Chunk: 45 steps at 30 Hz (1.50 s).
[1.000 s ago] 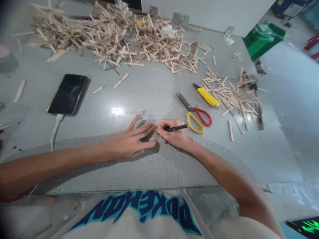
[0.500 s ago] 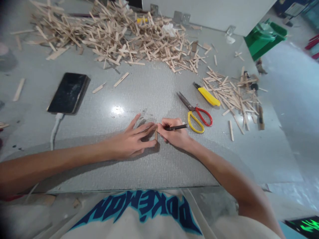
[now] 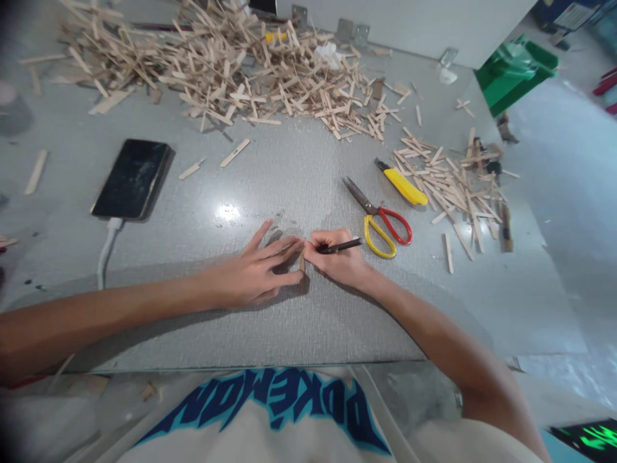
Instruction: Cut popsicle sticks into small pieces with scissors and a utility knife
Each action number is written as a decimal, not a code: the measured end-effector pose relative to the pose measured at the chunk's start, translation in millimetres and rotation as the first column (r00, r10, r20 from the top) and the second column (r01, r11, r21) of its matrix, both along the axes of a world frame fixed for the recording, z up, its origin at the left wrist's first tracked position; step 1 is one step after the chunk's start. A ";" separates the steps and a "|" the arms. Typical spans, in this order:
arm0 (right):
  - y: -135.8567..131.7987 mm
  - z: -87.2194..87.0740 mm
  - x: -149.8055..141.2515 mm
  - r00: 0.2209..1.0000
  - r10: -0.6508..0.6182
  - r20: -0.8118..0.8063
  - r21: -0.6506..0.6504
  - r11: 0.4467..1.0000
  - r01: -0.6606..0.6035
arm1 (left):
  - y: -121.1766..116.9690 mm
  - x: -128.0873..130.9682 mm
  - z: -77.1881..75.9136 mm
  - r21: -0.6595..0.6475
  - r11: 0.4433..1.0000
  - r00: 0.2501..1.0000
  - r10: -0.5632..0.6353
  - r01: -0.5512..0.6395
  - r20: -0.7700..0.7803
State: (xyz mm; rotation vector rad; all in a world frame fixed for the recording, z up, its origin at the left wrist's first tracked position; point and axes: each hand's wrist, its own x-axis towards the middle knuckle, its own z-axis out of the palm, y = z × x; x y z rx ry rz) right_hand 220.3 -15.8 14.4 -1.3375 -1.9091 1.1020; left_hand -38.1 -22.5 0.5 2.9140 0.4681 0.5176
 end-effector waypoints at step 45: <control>-0.6 1.7 -1.2 0.999 0.051 0.013 0.027 0.998 -0.051 | 1.1 -0.3 -0.9 -0.006 1.000 1.000 -0.010 0.010 0.011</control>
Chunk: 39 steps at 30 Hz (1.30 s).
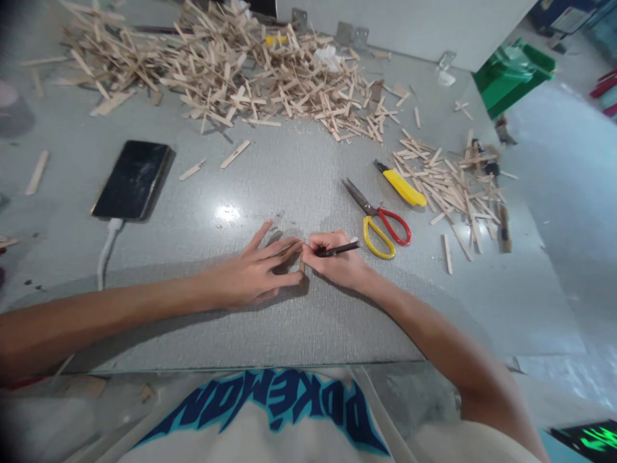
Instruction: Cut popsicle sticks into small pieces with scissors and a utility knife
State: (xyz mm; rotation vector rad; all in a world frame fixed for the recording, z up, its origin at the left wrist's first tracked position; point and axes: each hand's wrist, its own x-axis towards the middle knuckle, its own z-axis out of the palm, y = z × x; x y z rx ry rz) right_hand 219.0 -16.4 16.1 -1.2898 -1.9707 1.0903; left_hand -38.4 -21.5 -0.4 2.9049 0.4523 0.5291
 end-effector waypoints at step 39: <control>14.0 2.6 31.3 0.998 0.003 0.056 0.273 0.962 -0.018 | 25.1 -0.9 -14.6 -0.033 0.951 0.944 0.310 -0.308 0.111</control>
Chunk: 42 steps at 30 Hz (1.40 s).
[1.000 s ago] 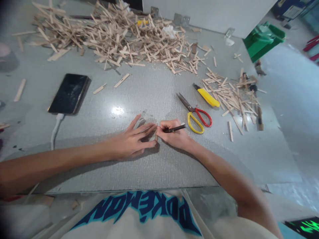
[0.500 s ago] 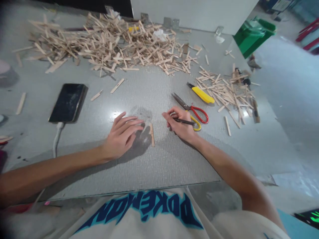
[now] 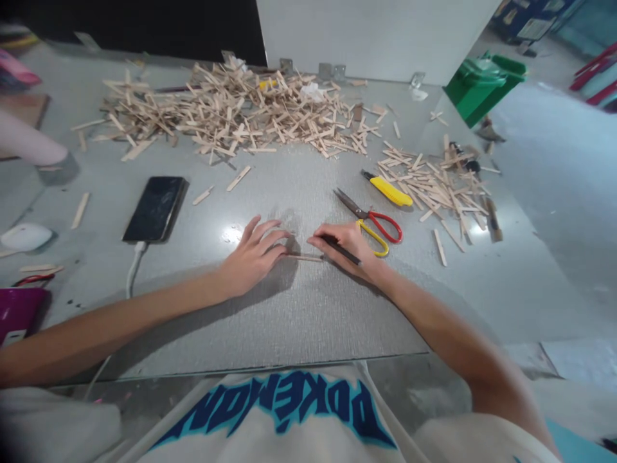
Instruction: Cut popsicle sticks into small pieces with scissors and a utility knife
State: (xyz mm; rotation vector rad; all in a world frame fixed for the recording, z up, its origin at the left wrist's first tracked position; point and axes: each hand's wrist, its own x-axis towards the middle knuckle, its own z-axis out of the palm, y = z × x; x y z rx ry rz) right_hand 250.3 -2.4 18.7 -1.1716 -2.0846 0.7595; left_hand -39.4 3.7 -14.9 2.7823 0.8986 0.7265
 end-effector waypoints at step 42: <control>-24.1 13.3 -32.7 0.976 -0.090 -0.200 -0.451 0.893 -0.010 | -9.0 3.1 17.0 -0.244 0.968 0.887 0.169 -0.066 0.429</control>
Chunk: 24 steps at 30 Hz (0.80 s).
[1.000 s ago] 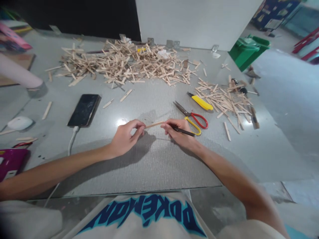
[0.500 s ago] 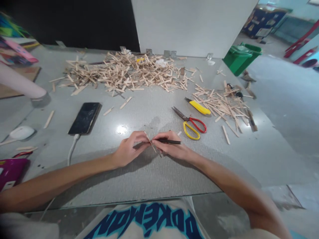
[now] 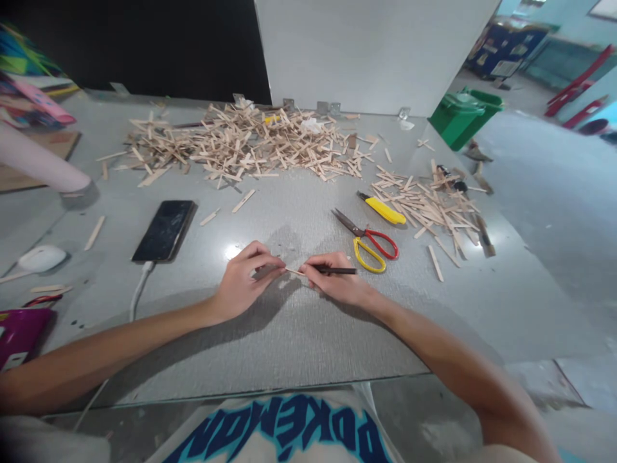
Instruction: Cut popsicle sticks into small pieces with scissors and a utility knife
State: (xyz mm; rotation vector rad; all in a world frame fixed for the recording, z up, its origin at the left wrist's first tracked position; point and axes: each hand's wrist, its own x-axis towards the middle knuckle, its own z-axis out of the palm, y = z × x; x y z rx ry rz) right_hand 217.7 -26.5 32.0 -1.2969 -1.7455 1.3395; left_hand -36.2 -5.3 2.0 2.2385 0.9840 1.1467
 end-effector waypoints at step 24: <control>10.8 -4.6 7.1 0.967 -0.197 -0.161 -0.035 0.980 0.194 | -1.3 3.8 6.2 -0.373 0.928 1.000 0.006 -0.014 -0.024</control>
